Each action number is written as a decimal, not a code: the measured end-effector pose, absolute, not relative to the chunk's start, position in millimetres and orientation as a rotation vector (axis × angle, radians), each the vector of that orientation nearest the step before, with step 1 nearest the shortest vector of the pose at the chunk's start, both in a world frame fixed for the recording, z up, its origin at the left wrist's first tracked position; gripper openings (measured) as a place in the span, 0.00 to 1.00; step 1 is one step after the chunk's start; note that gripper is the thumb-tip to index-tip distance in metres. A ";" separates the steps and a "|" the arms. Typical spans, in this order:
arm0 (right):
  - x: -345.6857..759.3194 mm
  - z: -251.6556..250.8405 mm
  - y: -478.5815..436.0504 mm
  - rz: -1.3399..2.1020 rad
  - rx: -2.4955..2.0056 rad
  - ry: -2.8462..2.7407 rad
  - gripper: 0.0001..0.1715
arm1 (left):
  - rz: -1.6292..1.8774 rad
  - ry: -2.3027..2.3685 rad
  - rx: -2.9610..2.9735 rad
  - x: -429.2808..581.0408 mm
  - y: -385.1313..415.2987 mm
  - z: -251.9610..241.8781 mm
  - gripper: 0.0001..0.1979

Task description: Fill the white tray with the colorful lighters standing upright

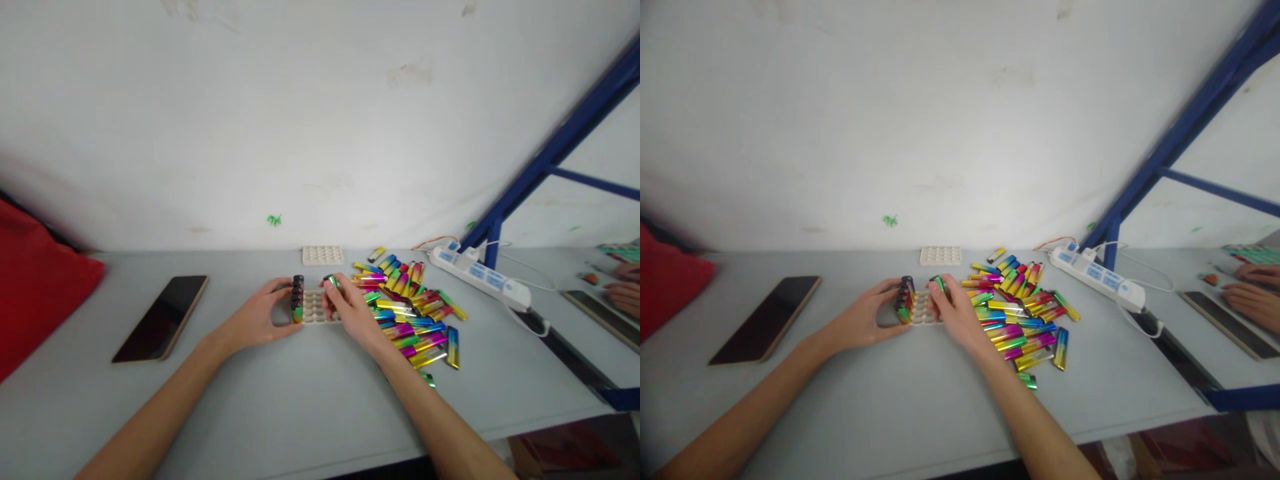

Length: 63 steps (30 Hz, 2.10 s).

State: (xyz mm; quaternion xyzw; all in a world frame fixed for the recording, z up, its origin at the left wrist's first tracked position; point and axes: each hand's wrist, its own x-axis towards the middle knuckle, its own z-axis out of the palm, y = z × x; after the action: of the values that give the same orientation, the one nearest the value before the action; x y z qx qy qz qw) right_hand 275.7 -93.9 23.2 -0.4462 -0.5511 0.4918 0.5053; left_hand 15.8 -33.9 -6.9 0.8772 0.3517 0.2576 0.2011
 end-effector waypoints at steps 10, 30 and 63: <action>279.6 30.2 -102.0 0.743 -1.390 -1.458 0.38 | 0.741 0.950 2.467 15.5 -33.4 -6.8 0.30; 287.4 19.0 -97.9 0.440 -1.259 -1.836 0.18 | 0.661 0.939 2.452 12.9 -38.4 -1.0 0.31; 383.9 34.5 -72.8 0.203 -1.527 -2.006 0.07 | 0.614 1.034 2.384 23.5 -28.8 -16.9 0.47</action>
State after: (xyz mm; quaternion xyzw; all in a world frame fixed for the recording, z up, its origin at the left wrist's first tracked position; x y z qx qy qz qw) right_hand 383.9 -72.8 34.5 -0.5758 -0.7562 0.0765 0.3013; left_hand 23.5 -28.8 -16.9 0.8681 0.3766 0.2235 0.2336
